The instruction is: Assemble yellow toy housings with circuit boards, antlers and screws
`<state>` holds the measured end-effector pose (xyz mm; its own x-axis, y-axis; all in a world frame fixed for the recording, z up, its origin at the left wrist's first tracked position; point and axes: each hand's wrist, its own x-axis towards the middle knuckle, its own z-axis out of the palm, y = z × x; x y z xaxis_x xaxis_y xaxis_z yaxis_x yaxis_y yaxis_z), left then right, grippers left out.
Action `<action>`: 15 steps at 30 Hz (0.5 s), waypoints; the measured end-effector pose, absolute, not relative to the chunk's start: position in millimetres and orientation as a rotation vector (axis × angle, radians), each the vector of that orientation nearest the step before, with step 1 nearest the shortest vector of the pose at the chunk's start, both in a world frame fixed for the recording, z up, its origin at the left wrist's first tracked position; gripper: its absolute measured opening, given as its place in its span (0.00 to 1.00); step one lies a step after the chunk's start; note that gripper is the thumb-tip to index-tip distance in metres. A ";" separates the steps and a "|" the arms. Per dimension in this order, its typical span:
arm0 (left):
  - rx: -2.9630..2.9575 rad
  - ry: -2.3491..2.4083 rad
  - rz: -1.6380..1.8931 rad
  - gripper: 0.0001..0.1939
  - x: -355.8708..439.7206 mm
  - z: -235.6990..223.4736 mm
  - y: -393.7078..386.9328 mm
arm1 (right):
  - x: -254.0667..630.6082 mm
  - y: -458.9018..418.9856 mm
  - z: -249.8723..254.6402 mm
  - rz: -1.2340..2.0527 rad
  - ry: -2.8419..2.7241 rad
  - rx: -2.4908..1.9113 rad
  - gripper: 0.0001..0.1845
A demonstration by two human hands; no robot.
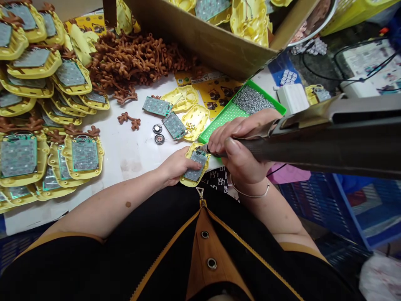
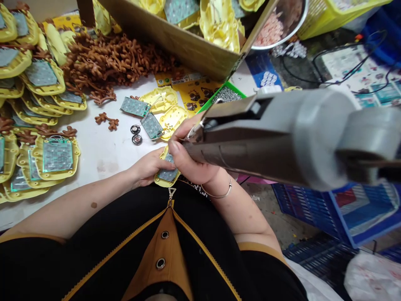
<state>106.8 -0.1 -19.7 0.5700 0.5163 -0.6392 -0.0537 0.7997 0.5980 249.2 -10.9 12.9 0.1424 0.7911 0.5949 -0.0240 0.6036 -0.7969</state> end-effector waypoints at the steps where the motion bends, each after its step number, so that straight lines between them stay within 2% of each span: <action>1: 0.570 0.915 0.353 0.22 107.0 -19.5 0.0 | 249.5 -10.4 12.8 0.673 -1.308 -0.746 0.08; 11: 0.567 0.912 0.336 0.21 106.4 -20.0 -0.9 | 248.2 -8.2 12.1 0.706 -1.322 -0.721 0.08; 15: 0.558 0.923 0.339 0.20 105.6 -17.2 0.0 | 258.3 -12.6 22.4 0.629 -1.207 -0.752 0.12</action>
<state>105.6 0.0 -17.2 0.5660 0.5027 -0.6534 -0.0401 0.8084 0.5873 258.3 -12.6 22.4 0.2461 0.7738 0.5837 -0.0351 0.6089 -0.7924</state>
